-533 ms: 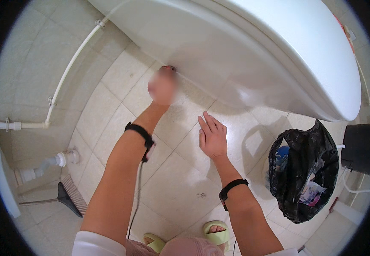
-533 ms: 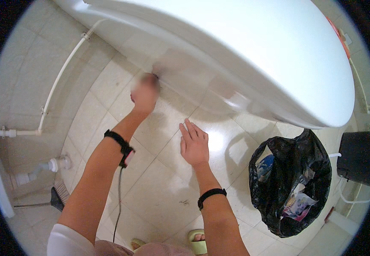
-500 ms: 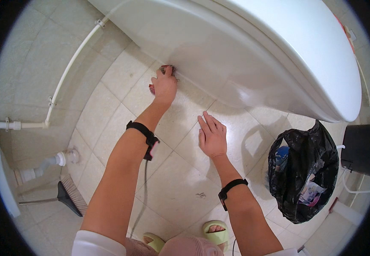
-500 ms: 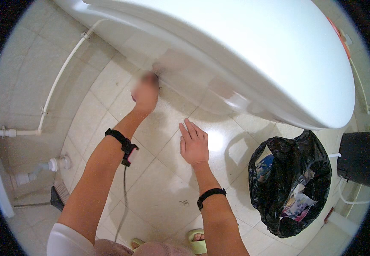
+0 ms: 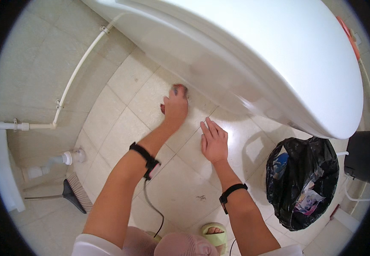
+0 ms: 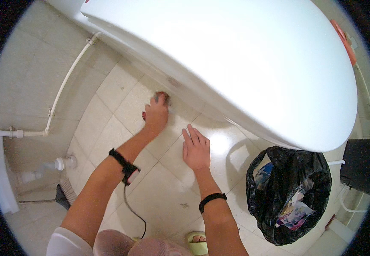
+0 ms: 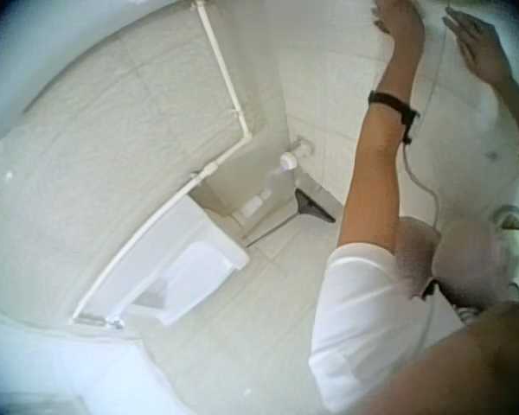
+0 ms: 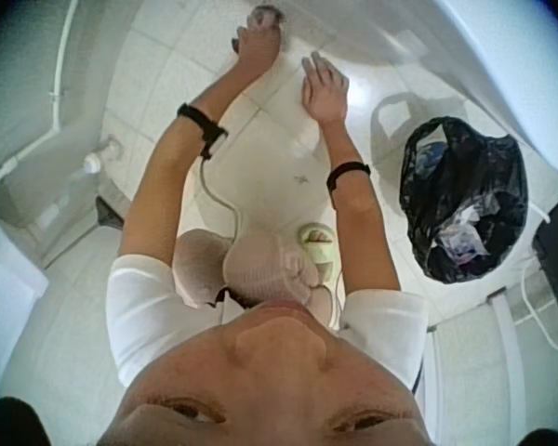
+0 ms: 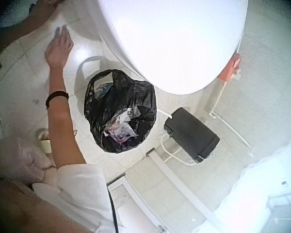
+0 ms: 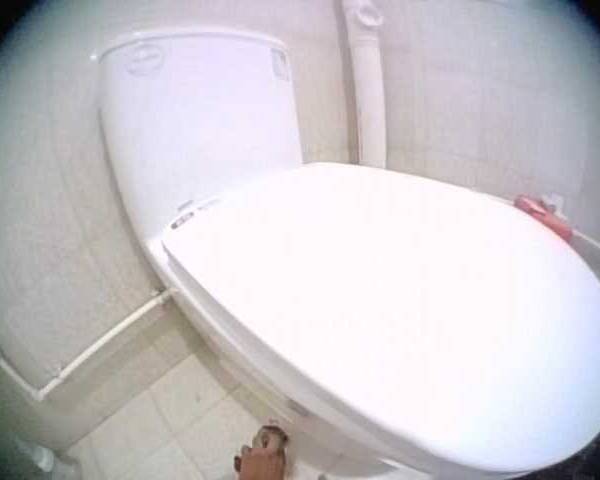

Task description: The person wipes the tiled bathroom floor with a small cloth, moving around the toilet and sink. They repeatedly rub the floor surface, adjust the cloth, and continue wiping different areas.

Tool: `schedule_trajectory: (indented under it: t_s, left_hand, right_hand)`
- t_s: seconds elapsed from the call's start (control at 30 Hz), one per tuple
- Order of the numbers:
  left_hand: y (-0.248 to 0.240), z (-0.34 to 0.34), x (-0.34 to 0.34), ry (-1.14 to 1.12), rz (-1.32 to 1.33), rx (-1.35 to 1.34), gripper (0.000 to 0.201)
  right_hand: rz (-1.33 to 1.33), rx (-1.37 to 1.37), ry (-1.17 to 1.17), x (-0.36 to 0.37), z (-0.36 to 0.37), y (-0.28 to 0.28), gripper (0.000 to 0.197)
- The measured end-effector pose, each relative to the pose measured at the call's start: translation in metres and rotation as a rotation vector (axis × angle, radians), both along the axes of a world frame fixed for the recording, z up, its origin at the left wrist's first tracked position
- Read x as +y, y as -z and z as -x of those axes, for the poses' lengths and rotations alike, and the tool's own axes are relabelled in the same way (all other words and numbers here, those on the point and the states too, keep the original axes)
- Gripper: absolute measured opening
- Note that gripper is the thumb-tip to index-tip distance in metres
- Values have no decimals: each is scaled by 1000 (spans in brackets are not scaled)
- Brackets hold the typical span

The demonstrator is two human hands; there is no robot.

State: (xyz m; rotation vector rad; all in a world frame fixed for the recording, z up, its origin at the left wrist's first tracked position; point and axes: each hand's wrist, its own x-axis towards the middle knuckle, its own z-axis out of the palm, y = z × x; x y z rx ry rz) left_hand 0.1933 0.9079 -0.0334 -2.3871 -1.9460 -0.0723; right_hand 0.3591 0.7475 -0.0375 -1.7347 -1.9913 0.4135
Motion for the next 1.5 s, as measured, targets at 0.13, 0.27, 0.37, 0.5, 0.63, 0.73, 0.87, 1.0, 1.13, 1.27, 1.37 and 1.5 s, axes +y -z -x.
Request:
schedule_trajectory:
  t_s: [0.13,0.27,0.37,0.5,0.63,0.73,0.87,1.0,1.13,1.27,1.37,1.5]
  left_hand:
    - [-16,-6,0,-128,293,-36,31]
    - [-5,-6,11,-220,54,-233,34]
    - [8,1,6,-6,-3,133,37]
    - [14,8,5,40,54,135,21]
    - [6,2,6,-26,-142,-98,20]
    - [-2,-2,-14,58,140,-125,24]
    - [-6,-7,-11,158,-21,244,29]
    - [0,-9,15,20,-191,-141,24]
    - [6,21,-31,174,297,-156,32]
    - [3,112,-62,667,232,-397,46]
    - [1,197,8,382,-99,-479,43]
    - [14,286,86,-443,-227,-579,51]
  right_hand:
    - [8,16,-11,0,0,0,49]
    - [20,-9,-21,0,-2,1,49]
    - [-9,3,-13,5,-3,1,48]
    - [11,5,-25,0,-2,0,49]
    - [34,13,-16,0,-2,1,48]
    - [8,12,-7,0,-1,1,48]
    - [4,20,-7,0,0,3,49]
    - [-19,6,-3,-1,0,6,49]
    - [-27,-26,6,-1,1,5,49]
    - [-37,-21,10,-1,3,3,48]
    - [-32,-54,15,-1,3,2,47]
    - [-28,-63,8,-1,4,2,47]
